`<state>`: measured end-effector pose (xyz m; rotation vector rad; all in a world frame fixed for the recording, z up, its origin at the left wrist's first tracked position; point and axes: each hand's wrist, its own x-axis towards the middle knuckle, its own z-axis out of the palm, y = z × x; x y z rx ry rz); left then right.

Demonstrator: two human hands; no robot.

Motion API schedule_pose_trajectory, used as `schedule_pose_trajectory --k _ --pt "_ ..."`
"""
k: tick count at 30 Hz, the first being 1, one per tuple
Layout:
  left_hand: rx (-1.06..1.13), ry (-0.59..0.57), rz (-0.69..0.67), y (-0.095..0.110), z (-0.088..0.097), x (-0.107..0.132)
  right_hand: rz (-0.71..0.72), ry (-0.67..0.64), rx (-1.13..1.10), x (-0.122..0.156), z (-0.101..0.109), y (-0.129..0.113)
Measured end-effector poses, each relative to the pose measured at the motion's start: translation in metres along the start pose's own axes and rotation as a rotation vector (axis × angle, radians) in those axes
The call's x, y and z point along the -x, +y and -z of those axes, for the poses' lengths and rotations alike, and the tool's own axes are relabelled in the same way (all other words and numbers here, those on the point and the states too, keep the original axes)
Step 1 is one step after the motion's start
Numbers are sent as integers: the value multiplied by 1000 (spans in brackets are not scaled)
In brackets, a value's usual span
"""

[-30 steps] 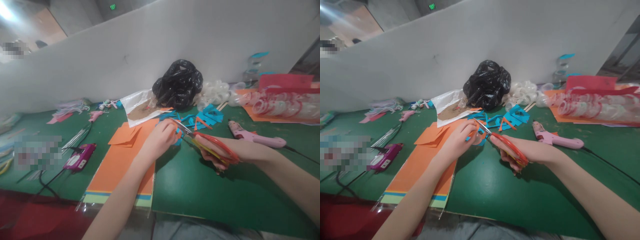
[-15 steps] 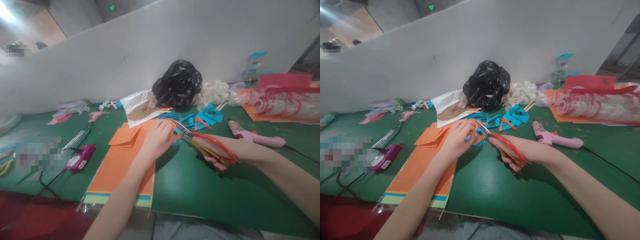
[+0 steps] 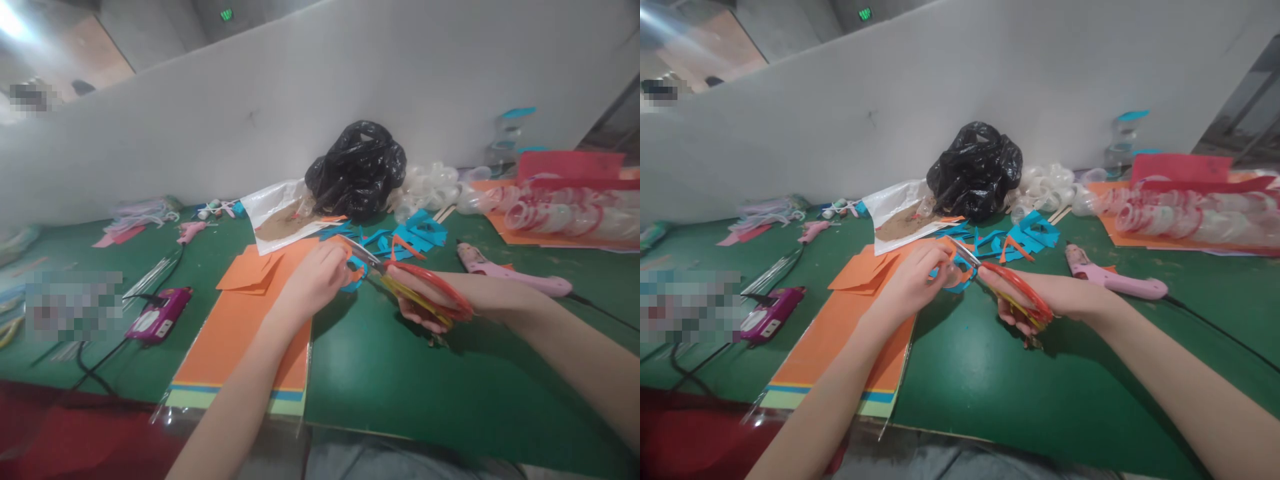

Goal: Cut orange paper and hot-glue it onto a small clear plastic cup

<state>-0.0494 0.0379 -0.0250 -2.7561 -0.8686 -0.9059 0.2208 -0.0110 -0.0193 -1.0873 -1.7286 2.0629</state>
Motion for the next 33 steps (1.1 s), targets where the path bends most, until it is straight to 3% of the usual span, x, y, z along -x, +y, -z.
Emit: schedule_pose_trajectory --k 8,16,23,33 --pt "-16 38 18 3 -2 1 46 52 6 -8 -6 3" --pt "-148 48 31 1 -6 2 -5 142 32 0 -23 -17" --pt "-148 61 -68 3 -3 0 -14 117 31 3 -17 -13" --pt "-93 21 36 0 -5 1 -73 106 -48 -4 -14 -8"
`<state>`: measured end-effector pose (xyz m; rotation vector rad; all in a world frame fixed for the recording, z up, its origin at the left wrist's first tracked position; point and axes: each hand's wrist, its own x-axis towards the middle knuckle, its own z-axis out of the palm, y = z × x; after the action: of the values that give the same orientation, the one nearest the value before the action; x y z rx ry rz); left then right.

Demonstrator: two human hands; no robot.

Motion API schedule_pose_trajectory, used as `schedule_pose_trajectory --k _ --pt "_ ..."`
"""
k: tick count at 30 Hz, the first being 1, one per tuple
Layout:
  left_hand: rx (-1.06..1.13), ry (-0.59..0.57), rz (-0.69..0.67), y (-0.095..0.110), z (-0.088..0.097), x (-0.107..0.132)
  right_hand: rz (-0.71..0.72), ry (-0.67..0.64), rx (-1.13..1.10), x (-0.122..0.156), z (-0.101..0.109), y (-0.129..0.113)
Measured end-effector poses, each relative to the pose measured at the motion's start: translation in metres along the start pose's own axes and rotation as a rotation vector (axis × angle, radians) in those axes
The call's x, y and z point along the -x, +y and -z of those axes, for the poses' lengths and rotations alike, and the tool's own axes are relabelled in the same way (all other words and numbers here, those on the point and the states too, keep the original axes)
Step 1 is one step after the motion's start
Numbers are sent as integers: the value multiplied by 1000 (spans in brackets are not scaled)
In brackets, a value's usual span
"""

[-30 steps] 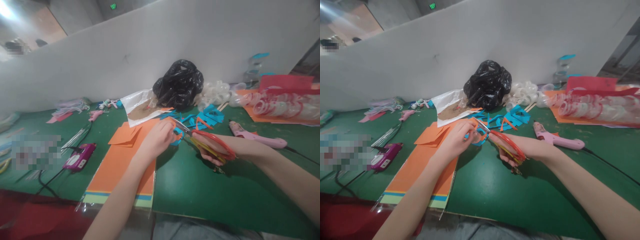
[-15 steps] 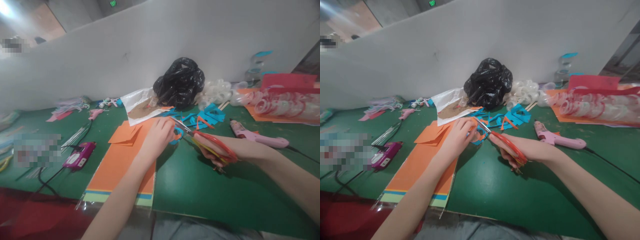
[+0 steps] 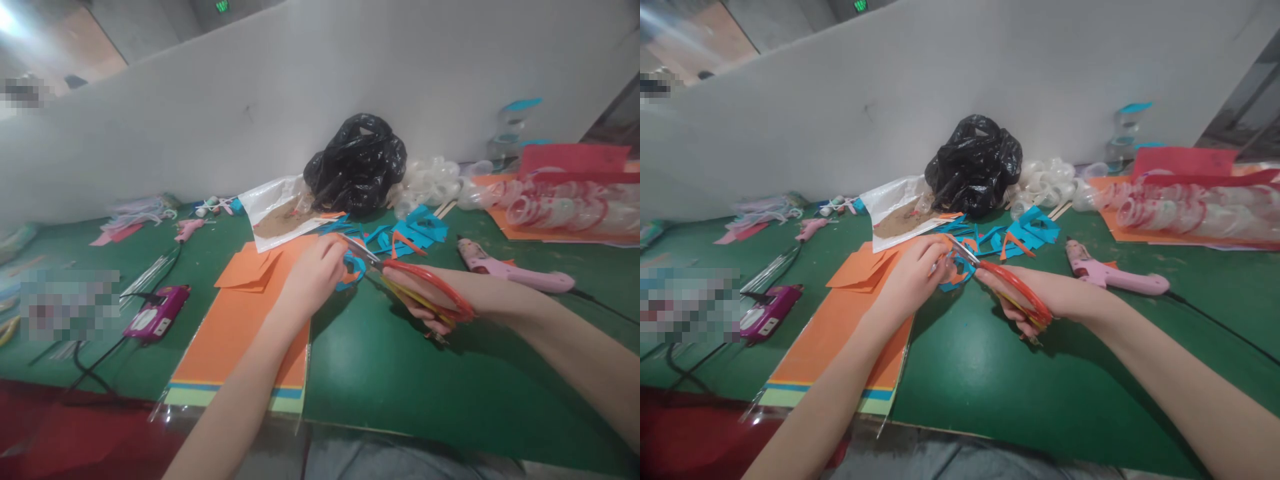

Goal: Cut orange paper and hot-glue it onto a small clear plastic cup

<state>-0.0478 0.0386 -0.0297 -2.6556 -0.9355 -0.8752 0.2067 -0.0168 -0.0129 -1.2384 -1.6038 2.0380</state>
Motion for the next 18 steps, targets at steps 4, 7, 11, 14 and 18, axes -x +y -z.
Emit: schedule_pose_trajectory --k 4,7,11,14,18 --pt "-3 26 0 0 0 0 9 3 9 -1 -2 3" --pt "-1 22 2 0 1 -1 2 -2 -14 0 -5 2" --pt "16 21 -15 1 3 -1 46 72 44 5 -10 -5" --pt "33 40 -55 4 3 -1 70 58 49 6 -9 -4" --pt "67 52 -73 5 2 -1 76 31 14 1 -3 4"
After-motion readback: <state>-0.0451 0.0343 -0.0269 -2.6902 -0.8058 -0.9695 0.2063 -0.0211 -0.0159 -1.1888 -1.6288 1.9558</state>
